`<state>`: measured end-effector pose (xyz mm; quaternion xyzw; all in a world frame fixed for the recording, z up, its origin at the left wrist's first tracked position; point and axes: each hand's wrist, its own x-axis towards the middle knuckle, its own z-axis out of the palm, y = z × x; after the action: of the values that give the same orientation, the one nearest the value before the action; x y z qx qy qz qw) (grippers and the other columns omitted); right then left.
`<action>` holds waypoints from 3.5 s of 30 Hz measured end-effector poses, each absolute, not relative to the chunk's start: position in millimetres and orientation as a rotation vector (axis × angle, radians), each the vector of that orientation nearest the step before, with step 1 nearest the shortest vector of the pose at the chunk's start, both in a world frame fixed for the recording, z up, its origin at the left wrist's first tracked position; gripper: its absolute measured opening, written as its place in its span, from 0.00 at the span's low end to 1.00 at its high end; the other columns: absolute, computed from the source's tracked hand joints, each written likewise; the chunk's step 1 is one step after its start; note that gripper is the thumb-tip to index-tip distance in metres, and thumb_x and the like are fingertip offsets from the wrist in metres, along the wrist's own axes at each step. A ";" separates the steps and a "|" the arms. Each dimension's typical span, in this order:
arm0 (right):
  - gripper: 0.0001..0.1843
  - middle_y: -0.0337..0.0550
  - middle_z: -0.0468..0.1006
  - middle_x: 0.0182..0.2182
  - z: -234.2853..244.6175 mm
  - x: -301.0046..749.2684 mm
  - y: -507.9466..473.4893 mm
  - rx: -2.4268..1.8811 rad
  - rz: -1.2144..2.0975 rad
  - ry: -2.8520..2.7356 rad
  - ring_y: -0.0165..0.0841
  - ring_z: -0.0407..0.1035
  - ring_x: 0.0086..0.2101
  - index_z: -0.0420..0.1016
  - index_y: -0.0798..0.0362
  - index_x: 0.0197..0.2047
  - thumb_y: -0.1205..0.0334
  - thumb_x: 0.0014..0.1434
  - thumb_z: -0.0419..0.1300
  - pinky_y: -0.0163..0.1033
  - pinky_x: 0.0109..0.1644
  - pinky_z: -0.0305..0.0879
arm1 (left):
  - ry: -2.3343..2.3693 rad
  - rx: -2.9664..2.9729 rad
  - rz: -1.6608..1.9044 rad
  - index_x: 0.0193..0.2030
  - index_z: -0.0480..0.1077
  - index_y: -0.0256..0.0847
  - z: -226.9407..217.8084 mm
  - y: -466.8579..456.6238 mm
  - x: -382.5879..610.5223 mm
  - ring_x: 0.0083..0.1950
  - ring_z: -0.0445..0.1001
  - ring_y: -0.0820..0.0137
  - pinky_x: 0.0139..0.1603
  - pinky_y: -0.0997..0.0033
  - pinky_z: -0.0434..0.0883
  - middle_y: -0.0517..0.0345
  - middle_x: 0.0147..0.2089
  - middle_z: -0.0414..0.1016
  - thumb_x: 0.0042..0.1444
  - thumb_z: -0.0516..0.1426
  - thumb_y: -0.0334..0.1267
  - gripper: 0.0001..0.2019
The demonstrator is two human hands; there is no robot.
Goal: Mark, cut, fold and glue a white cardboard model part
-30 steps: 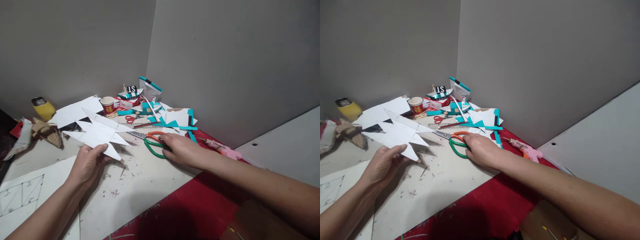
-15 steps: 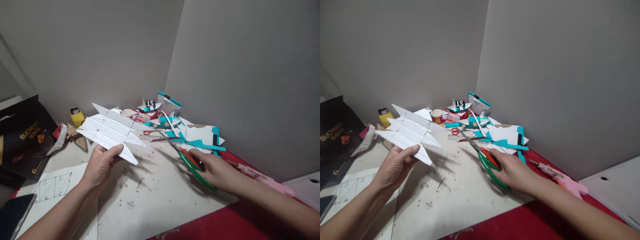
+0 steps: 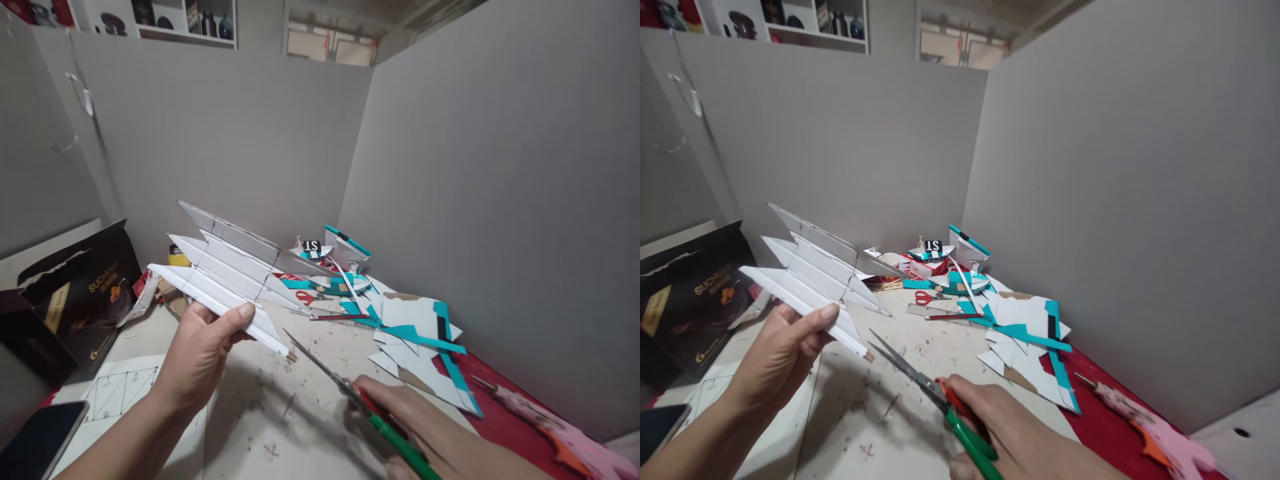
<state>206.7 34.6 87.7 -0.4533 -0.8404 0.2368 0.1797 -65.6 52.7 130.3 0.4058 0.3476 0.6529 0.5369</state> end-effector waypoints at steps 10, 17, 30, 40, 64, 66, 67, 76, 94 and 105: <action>0.13 0.39 0.70 0.25 84.4 191.9 48.4 -1.171 0.715 -2.446 0.33 0.62 0.25 0.67 0.50 0.32 0.49 0.53 0.59 0.37 0.29 0.58 | 0.934 1.028 1.494 0.37 0.77 0.38 121.4 52.1 -61.9 0.34 0.76 0.68 0.33 0.71 0.75 0.56 0.34 0.79 0.49 0.68 0.37 0.10; 0.10 0.37 0.70 0.24 79.0 187.6 48.0 -1.152 0.822 -2.384 0.32 0.63 0.26 0.68 0.50 0.33 0.52 0.57 0.59 0.35 0.29 0.60 | 0.973 1.032 1.456 0.38 0.77 0.38 114.8 53.2 -55.8 0.34 0.77 0.67 0.33 0.72 0.76 0.55 0.35 0.80 0.49 0.68 0.38 0.10; 0.14 0.35 0.64 0.22 68.2 181.5 47.8 -1.063 0.973 -2.309 0.30 0.58 0.25 0.69 0.51 0.30 0.51 0.61 0.56 0.33 0.28 0.61 | 0.992 1.058 1.432 0.37 0.77 0.40 107.3 53.6 -55.3 0.35 0.78 0.68 0.34 0.73 0.76 0.57 0.35 0.80 0.51 0.67 0.40 0.09; 0.16 0.31 0.54 0.21 51.9 183.1 51.2 -0.844 1.176 -2.254 0.26 0.48 0.23 0.57 0.51 0.29 0.50 0.63 0.52 0.33 0.25 0.50 | 0.989 1.051 1.422 0.36 0.76 0.40 108.0 52.0 -53.5 0.34 0.77 0.70 0.33 0.75 0.76 0.59 0.34 0.80 0.51 0.67 0.40 0.09; 0.14 0.29 0.53 0.21 42.0 183.0 48.9 -0.872 1.050 -2.268 0.25 0.48 0.22 0.56 0.50 0.28 0.57 0.64 0.53 0.32 0.25 0.50 | 1.000 1.050 1.389 0.41 0.75 0.38 104.4 52.6 -52.1 0.37 0.78 0.66 0.36 0.69 0.77 0.53 0.40 0.81 0.52 0.66 0.41 0.12; 0.14 0.29 0.53 0.21 41.2 182.5 49.0 -0.853 1.036 -2.266 0.25 0.47 0.21 0.55 0.50 0.28 0.57 0.63 0.53 0.32 0.24 0.50 | 0.992 1.051 1.393 0.40 0.75 0.38 104.4 52.2 -52.0 0.36 0.78 0.67 0.35 0.70 0.77 0.54 0.38 0.81 0.52 0.66 0.41 0.12; 0.14 0.29 0.53 0.21 41.2 182.1 49.0 -0.845 1.034 -2.263 0.25 0.47 0.21 0.55 0.50 0.28 0.57 0.63 0.53 0.32 0.24 0.50 | 0.991 1.049 1.396 0.39 0.76 0.38 104.4 52.2 -51.9 0.36 0.78 0.67 0.35 0.71 0.77 0.55 0.37 0.81 0.52 0.67 0.41 0.11; 0.14 0.29 0.53 0.20 43.0 180.6 46.9 -0.891 1.019 -2.264 0.25 0.48 0.21 0.56 0.50 0.28 0.56 0.64 0.53 0.32 0.24 0.50 | 0.978 0.989 1.380 0.39 0.77 0.37 107.7 50.7 -49.3 0.34 0.78 0.70 0.32 0.77 0.76 0.55 0.35 0.81 0.51 0.67 0.40 0.11; 0.14 0.36 0.66 0.22 58.8 182.6 44.8 -0.933 0.860 -2.316 0.30 0.59 0.23 0.68 0.52 0.35 0.50 0.62 0.53 0.33 0.28 0.62 | 0.805 0.833 1.368 0.43 0.76 0.37 122.8 44.4 -48.7 0.32 0.76 0.73 0.29 0.76 0.78 0.57 0.35 0.80 0.48 0.69 0.35 0.15; 0.12 0.34 0.64 0.23 52.3 184.3 47.9 -0.957 0.885 -2.365 0.29 0.57 0.24 0.64 0.52 0.34 0.52 0.61 0.54 0.33 0.28 0.58 | 0.850 0.838 1.365 0.38 0.76 0.36 116.8 44.5 -48.6 0.33 0.78 0.71 0.30 0.76 0.78 0.57 0.37 0.81 0.48 0.69 0.36 0.12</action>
<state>184.3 47.9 52.3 -0.3459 -0.8545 0.3197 0.2189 -48.6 44.5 116.8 0.3637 0.3691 0.5927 0.6166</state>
